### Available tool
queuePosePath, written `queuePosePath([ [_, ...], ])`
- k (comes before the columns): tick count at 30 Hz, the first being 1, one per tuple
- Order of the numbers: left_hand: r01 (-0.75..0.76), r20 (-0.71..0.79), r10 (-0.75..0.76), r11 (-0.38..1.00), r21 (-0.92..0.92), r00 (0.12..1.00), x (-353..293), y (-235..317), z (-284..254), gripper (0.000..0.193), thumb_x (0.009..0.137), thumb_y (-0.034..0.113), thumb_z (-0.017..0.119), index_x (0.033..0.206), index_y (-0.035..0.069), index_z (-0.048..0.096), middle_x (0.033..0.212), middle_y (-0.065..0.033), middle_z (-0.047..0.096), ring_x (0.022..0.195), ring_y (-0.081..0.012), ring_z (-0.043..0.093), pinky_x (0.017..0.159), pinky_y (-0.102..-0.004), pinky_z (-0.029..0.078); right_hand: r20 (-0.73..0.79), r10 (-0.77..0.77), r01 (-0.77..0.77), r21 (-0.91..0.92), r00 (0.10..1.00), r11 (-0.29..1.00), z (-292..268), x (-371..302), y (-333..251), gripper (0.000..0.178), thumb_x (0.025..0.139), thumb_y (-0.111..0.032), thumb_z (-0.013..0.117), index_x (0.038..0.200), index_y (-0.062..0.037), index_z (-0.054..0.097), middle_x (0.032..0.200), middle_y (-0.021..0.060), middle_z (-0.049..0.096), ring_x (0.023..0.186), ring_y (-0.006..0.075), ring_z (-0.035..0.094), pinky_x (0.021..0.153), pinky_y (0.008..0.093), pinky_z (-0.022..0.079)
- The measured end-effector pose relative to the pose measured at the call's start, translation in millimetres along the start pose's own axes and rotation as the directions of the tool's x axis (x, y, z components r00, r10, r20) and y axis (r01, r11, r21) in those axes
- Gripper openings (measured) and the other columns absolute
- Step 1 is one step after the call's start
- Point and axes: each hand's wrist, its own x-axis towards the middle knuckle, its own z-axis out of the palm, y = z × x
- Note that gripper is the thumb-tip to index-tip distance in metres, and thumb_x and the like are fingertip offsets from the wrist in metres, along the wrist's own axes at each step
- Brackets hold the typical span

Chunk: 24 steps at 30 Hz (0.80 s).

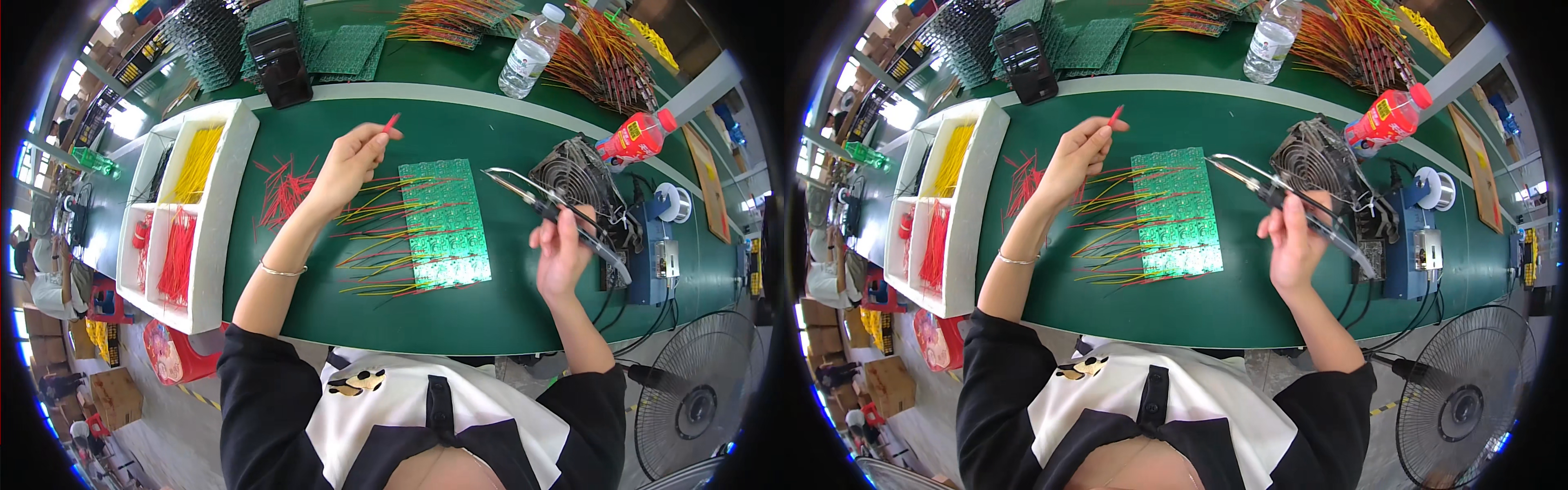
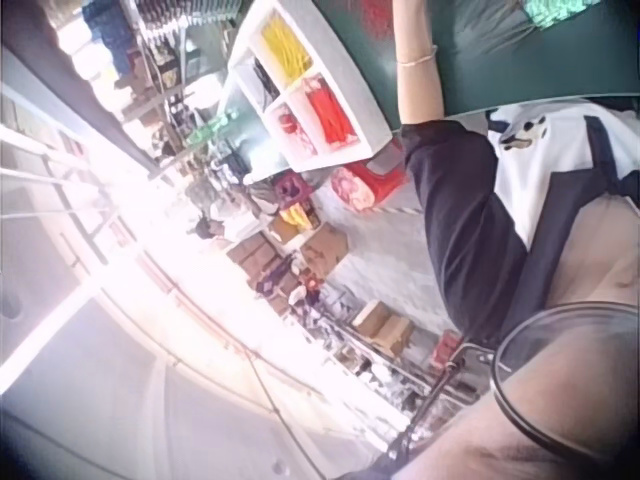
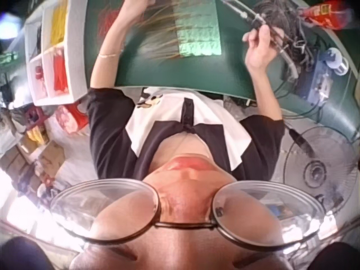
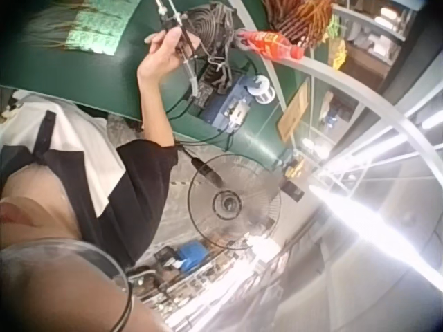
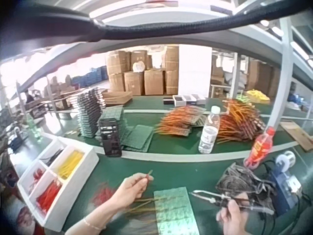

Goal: The person takes wires from a divided tray and solders them onto a circuit board using a soldering iron.

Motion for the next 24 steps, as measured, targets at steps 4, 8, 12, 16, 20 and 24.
queuePosePath([
  [4, -0.004, -0.161, -0.019, 0.99, -0.14, 0.987, 11.4, -11.3, 6.7, 0.017, 0.092, 0.016, 0.045, 0.097, 0.001, 0.051, 0.067, 0.0044, 0.043, 0.051, -0.0009, 0.027, 0.043, -0.016, 0.021, 0.012, 0.071, -0.071, 0.016, 0.997, 0.997, 15.0, 19.1, 31.9, 0.015, 0.088, -0.015, 0.051, 0.083, -0.0064, 0.04, 0.056, 0.0021, 0.044, 0.042, 0.0056, 0.035, 0.044, 0.0235, 0.041],
  [8, 0.031, -0.135, -0.04, 0.997, -0.064, 0.99, 14.6, -9.7, 7.4, 0.012, 0.09, 0.014, 0.048, 0.091, 0.002, 0.05, 0.067, 0.0026, 0.046, 0.052, -0.0003, 0.031, 0.043, -0.0152, 0.023, 0.023, 0.079, -0.079, 0.036, 0.997, 0.996, 14.1, 32.8, 49.7, 0.017, 0.088, -0.017, 0.052, 0.083, -0.0066, 0.039, 0.056, 0.0022, 0.044, 0.042, 0.0058, 0.036, 0.044, 0.0233, 0.042],
  [12, 0.047, -0.141, -0.038, 0.997, 0.061, 0.989, 13.9, -19.3, 6.5, 0.009, 0.088, 0.011, 0.049, 0.09, 0.003, 0.051, 0.065, 0.0021, 0.047, 0.053, 0.0001, 0.032, 0.044, -0.0149, 0.023, -0.007, 0.155, -0.154, 0.046, 0.988, 0.987, 13.6, 34.8, 56.8, 0.018, 0.087, -0.018, 0.053, 0.083, -0.007, 0.039, 0.056, 0.0024, 0.045, 0.041, 0.0059, 0.036, 0.043, 0.0232, 0.043],
  [16, 0.091, -0.135, -0.09, 0.996, 0.0, 0.987, 14.3, -24.6, 3.7, 0.008, 0.088, 0.01, 0.049, 0.089, 0.002, 0.051, 0.066, 0.0023, 0.047, 0.053, 0.0005, 0.032, 0.043, -0.0146, 0.023, -0.003, 0.171, -0.171, 0.055, 0.985, 0.984, 15.4, 35.2, 56.2, 0.017, 0.087, -0.018, 0.053, 0.083, -0.0073, 0.04, 0.056, 0.0022, 0.045, 0.041, 0.0059, 0.036, 0.043, 0.0231, 0.043],
  [20, 0.06, -0.117, -0.074, 0.991, -0.123, 0.99, 13.5, -23.9, 7.2, 0.01, 0.089, 0.011, 0.047, 0.092, 0.002, 0.049, 0.067, 0.0001, 0.049, 0.049, 0.0005, 0.03, 0.041, -0.0154, 0.021, 0.006, 0.166, -0.166, 0.036, 0.986, 0.985, 16.5, 34.0, 55.5, 0.017, 0.087, -0.017, 0.053, 0.083, -0.0074, 0.04, 0.056, 0.0021, 0.044, 0.042, 0.0057, 0.036, 0.044, 0.0232, 0.043],
  [24, 0.002, -0.136, -0.031, 0.978, -0.209, 0.99, 13.1, -27.5, 6.4, 0.012, 0.09, 0.013, 0.047, 0.094, 0.002, 0.046, 0.066, -0.002, 0.05, 0.046, 0.0001, 0.028, 0.04, -0.0162, 0.02, 0.007, 0.172, -0.172, 0.022, 0.985, 0.985, 16.6, 33.4, 55.7, 0.017, 0.087, -0.017, 0.053, 0.083, -0.0074, 0.039, 0.056, 0.0019, 0.043, 0.042, 0.0057, 0.036, 0.044, 0.0233, 0.043],
])
